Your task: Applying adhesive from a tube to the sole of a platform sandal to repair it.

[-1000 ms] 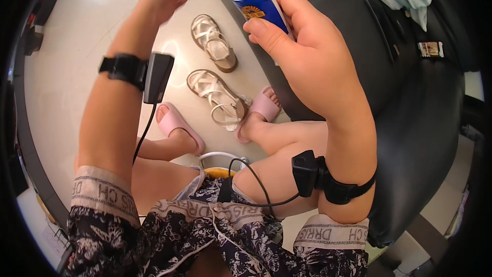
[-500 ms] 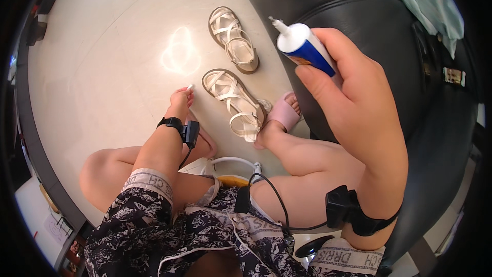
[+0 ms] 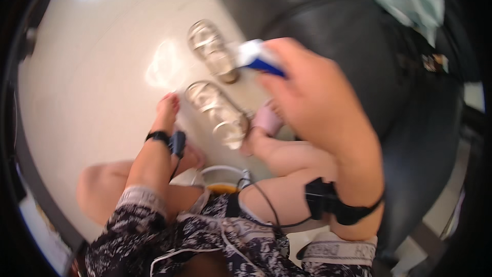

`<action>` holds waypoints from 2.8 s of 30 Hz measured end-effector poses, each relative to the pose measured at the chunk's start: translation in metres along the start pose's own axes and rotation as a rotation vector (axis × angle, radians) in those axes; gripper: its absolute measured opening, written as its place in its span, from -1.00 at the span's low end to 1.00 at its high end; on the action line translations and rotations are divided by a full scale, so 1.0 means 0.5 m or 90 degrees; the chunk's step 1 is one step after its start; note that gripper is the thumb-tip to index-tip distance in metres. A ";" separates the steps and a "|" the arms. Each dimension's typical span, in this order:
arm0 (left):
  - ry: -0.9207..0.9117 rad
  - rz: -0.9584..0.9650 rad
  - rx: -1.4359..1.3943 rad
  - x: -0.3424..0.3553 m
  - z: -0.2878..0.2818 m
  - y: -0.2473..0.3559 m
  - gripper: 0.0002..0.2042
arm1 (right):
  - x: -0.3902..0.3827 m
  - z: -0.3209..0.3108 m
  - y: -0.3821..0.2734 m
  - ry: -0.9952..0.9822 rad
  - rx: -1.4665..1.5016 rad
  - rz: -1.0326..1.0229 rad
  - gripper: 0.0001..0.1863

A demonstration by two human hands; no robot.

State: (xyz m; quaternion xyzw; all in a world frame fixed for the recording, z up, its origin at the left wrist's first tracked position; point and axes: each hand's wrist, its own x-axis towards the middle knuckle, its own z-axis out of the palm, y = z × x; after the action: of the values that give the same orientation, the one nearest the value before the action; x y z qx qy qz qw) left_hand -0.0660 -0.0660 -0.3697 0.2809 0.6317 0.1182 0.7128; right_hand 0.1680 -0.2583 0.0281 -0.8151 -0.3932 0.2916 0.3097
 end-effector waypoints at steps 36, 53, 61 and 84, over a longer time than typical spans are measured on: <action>-0.700 1.000 0.503 -0.700 0.701 0.103 -0.80 | -0.198 -0.102 -0.024 0.345 0.150 -0.223 -0.75; -0.466 0.388 0.918 -0.195 0.288 -0.107 -0.75 | -0.097 -0.094 0.024 0.336 0.211 -0.061 -0.75; -0.418 0.436 1.298 -0.242 0.295 -0.118 -0.54 | -0.073 -0.074 0.015 0.289 0.151 -0.024 -0.75; -0.531 0.174 0.129 -0.344 0.314 0.036 -0.81 | -0.107 -0.103 0.005 0.205 0.038 0.057 -0.71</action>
State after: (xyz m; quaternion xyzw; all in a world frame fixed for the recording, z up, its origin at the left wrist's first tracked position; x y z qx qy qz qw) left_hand 0.0593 -0.1808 -0.2093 0.4540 0.2556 0.0257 0.8531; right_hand 0.1781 -0.3177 0.0716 -0.8584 -0.2933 0.1823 0.3793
